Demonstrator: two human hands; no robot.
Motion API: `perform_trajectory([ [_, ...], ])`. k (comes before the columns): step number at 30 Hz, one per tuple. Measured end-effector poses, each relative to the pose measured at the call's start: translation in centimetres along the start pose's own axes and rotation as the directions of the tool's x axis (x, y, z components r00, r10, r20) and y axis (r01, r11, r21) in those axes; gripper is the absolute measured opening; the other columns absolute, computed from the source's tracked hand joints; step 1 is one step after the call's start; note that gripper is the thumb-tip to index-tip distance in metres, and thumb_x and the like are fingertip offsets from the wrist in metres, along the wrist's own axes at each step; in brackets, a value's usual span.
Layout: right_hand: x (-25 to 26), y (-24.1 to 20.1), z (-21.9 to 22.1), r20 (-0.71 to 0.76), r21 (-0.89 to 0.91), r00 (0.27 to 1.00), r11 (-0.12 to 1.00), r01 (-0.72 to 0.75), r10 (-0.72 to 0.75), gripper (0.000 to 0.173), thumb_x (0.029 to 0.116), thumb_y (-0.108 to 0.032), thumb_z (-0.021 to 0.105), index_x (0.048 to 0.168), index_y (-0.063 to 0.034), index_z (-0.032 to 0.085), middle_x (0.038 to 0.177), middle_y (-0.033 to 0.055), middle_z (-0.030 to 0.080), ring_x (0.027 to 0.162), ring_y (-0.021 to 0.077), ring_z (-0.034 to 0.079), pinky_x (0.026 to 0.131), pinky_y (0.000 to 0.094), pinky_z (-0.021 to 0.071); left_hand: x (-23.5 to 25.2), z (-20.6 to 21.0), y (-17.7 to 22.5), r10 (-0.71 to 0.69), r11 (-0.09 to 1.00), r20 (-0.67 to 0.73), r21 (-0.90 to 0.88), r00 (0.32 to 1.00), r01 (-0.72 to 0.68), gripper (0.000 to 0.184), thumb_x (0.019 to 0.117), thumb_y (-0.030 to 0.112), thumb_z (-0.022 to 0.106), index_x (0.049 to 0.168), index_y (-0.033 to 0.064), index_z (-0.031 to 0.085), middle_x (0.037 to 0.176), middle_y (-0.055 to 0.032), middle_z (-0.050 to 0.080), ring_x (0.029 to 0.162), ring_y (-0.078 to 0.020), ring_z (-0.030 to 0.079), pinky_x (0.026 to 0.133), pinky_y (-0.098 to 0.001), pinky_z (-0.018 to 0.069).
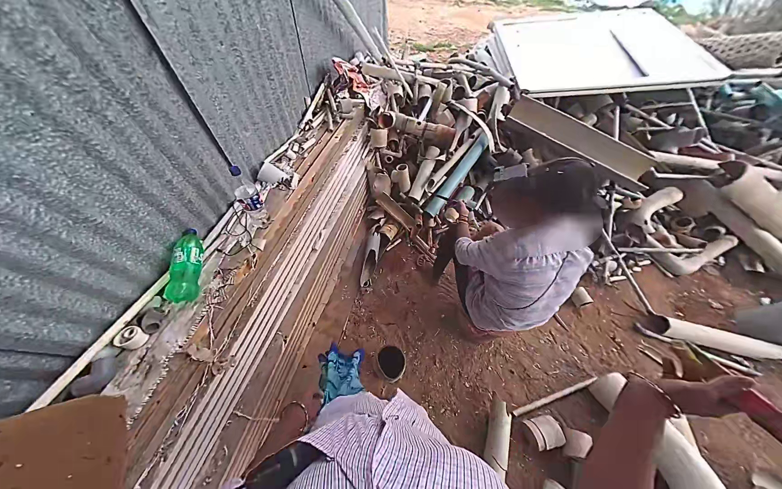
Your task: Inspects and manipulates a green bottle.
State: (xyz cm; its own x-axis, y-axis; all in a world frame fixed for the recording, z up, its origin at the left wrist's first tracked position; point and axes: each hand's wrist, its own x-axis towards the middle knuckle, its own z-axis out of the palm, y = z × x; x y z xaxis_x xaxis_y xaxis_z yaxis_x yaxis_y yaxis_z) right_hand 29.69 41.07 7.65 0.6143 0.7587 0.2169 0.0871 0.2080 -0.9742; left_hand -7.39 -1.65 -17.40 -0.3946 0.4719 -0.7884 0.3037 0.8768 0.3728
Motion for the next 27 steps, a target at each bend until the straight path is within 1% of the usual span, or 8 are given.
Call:
perform_trajectory([
  [2, -3.5, -5.0, 4.3, 0.005, -0.089, 0.944, 0.941, -0.328, 0.33, 0.043, 0.1106, -0.008, 0.029, 0.148, 0.012, 0.037, 0.141, 0.0237, 0.056, 0.122, 0.0182, 0.061, 0.104, 0.026, 0.0461, 0.8, -3.4, 2.3, 0.087, 0.988, -0.041, -0.121, 0.995, -0.091, 0.037, 0.1076, 0.016, 0.051, 0.138, -0.0034, 0.057, 0.136, -0.0267, 0.061, 0.129, -0.0384, 0.058, 0.113, -0.0529, 0.0426],
  [5, -10.6, 1.4, 6.7, 0.458, -0.113, 0.874, 0.986, -0.126, 0.164, 0.042, 0.1076, -0.008, 0.041, 0.138, 0.0204, 0.034, 0.118, 0.0254, 0.057, 0.1, 0.0117, 0.062, 0.086, 0.024, 0.0545, 2.0, -8.9, 7.8, 0.24, 0.936, -0.117, -0.236, 0.964, -0.261, 0.036, 0.1086, 0.014, 0.048, 0.139, -0.0052, 0.056, 0.136, -0.0276, 0.06, 0.127, -0.0374, 0.06, 0.112, -0.0493, 0.043],
  [10, -26.5, 9.5, 14.7, 0.914, -0.242, 0.308, 0.964, -0.11, 0.264, 0.035, 0.1018, -0.014, 0.051, 0.123, 0.0136, 0.054, 0.097, 0.007, 0.067, 0.081, 0.0012, 0.064, 0.074, 0.0211, 0.056, 5.1, -17.0, 15.6, 0.567, 0.797, -0.096, -0.19, 0.818, -0.574, 0.04, 0.1057, 0.019, 0.057, 0.138, -0.0037, 0.058, 0.139, -0.0269, 0.058, 0.128, -0.0376, 0.058, 0.113, -0.0485, 0.0425],
  [14, -34.4, 7.4, 22.9, 0.956, -0.289, -0.086, 0.948, -0.131, 0.28, 0.037, 0.1011, -0.008, 0.05, 0.129, 0.0164, 0.049, 0.113, 0.0135, 0.065, 0.1, 0.0009, 0.062, 0.092, 0.0183, 0.0514, 7.8, -20.3, 17.6, 0.788, 0.527, -0.244, -0.207, 0.565, -0.824, 0.084, 0.0878, 0.023, 0.081, 0.152, -0.0085, 0.038, 0.144, -0.0313, 0.053, 0.136, -0.04, 0.053, 0.117, -0.0498, 0.0379],
  [15, -35.8, 7.0, 24.9, 0.948, -0.296, -0.158, 0.947, -0.127, 0.275, 0.042, 0.1015, -0.01, 0.048, 0.134, 0.016, 0.045, 0.122, 0.0162, 0.062, 0.108, 0.0026, 0.06, 0.097, 0.0188, 0.0497, 8.0, -20.8, 17.8, 0.764, 0.468, -0.341, -0.29, 0.547, -0.835, 0.086, 0.085, 0.016, 0.081, 0.151, -0.0138, 0.034, 0.144, -0.0342, 0.052, 0.137, -0.0393, 0.052, 0.119, -0.0462, 0.0368],
  [20, -41.8, 5.0, 33.2, 0.896, -0.123, -0.42, 0.989, 0.081, 0.146, 0.074, 0.0939, -0.031, 0.053, 0.148, 0.0156, 0.036, 0.157, 0.0384, 0.023, 0.147, 0.0363, 0.03, 0.12, 0.0409, 0.029, 2.0, -29.7, 19.8, 0.152, 0.582, -0.478, -0.664, 0.865, -0.469, 0.057, 0.0999, -0.002, 0.05, 0.148, -0.0218, 0.027, 0.146, -0.0322, 0.048, 0.133, -0.0212, 0.053, 0.114, -0.0276, 0.0379],
  [24, -44.7, 6.2, 35.9, 0.861, 0.142, -0.508, 0.969, 0.201, -0.02, 0.082, 0.0845, -0.039, 0.066, 0.143, 0.0153, 0.046, 0.152, 0.0429, 0.033, 0.142, 0.054, 0.034, 0.114, 0.0568, 0.0354, 12.5, -29.6, 9.8, -0.189, 0.411, -0.847, -0.528, 0.497, -0.744, 0.066, 0.0939, 0.008, 0.056, 0.145, -0.0234, 0.03, 0.13, -0.037, 0.057, 0.112, -0.0273, 0.065, 0.099, -0.0348, 0.0526],
  [27, -43.3, 6.8, 36.6, 0.85, -0.094, -0.475, 0.953, 0.29, 0.228, 0.066, 0.0888, -0.021, 0.065, 0.143, 0.0116, 0.048, 0.151, 0.0382, 0.037, 0.138, 0.0462, 0.043, 0.112, 0.0484, 0.042, 15.3, -33.7, 3.3, -0.496, 0.494, -0.705, -0.709, 0.506, -0.504, 0.067, 0.0985, 0.003, 0.056, 0.155, -0.0117, 0.024, 0.132, -0.0358, 0.057, 0.118, -0.0382, 0.063, 0.103, -0.0452, 0.0496],
])
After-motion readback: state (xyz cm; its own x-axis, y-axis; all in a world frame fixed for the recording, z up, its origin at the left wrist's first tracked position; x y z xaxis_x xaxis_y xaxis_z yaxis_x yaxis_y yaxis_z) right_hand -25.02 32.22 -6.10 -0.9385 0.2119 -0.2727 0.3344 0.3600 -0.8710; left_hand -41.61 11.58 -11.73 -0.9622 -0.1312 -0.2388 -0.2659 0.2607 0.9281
